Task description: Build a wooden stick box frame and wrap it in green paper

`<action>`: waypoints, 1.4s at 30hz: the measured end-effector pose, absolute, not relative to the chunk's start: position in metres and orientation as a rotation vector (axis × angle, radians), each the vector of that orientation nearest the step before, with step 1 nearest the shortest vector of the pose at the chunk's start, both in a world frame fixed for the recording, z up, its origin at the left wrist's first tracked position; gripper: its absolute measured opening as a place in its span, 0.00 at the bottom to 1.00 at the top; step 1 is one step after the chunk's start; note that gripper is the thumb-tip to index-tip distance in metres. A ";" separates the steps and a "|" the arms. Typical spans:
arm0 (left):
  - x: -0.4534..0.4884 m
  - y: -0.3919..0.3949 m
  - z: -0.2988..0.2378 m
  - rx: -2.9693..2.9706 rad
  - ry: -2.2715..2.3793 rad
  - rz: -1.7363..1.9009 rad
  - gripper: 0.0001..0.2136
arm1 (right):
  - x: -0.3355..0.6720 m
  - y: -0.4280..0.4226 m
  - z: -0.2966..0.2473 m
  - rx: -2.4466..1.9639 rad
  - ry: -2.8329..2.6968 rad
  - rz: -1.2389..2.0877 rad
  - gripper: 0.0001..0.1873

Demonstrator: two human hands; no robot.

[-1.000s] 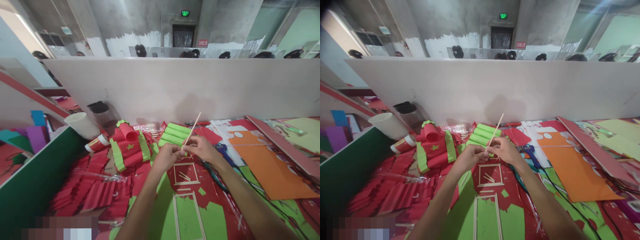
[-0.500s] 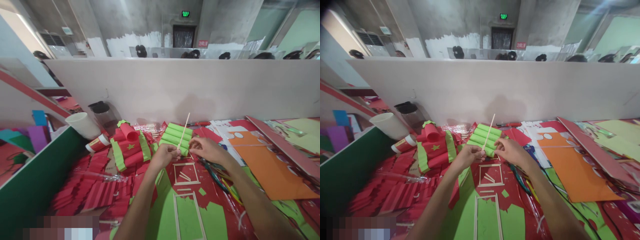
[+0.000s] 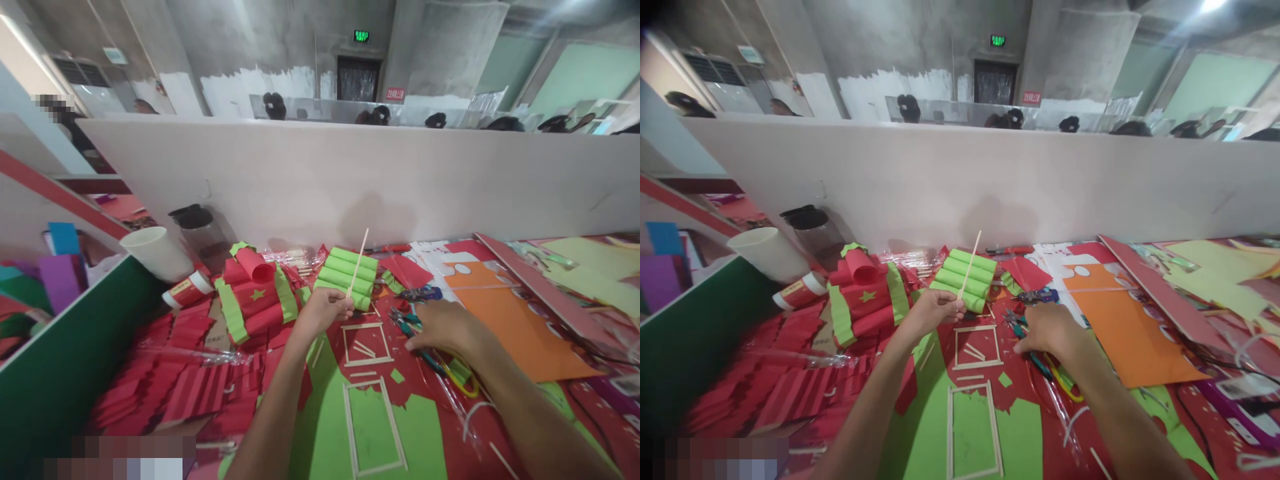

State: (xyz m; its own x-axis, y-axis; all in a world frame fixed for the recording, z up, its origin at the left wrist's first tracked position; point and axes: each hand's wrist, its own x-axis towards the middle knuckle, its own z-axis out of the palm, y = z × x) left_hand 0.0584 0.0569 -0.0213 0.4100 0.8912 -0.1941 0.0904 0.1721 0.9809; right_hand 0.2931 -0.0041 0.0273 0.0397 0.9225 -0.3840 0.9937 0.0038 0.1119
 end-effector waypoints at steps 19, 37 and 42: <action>0.050 0.060 -0.021 1.267 0.971 0.744 0.09 | 0.314 -0.006 0.027 1.944 2.145 -0.379 0.23; 0.045 0.057 -0.003 1.250 0.975 0.689 0.11 | 0.290 0.031 0.049 1.583 2.569 -1.070 0.32; 0.048 0.056 0.000 1.255 0.998 0.661 0.10 | 0.292 0.034 0.041 1.606 2.583 -1.043 0.34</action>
State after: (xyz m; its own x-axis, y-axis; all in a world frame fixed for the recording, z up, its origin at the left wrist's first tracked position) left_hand 0.0479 0.0560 -0.0001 0.4457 0.8605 -0.2467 0.1082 0.2218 0.9691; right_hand 0.2922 0.0336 0.0409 -0.4989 0.8254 -0.2642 0.7775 0.2916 -0.5572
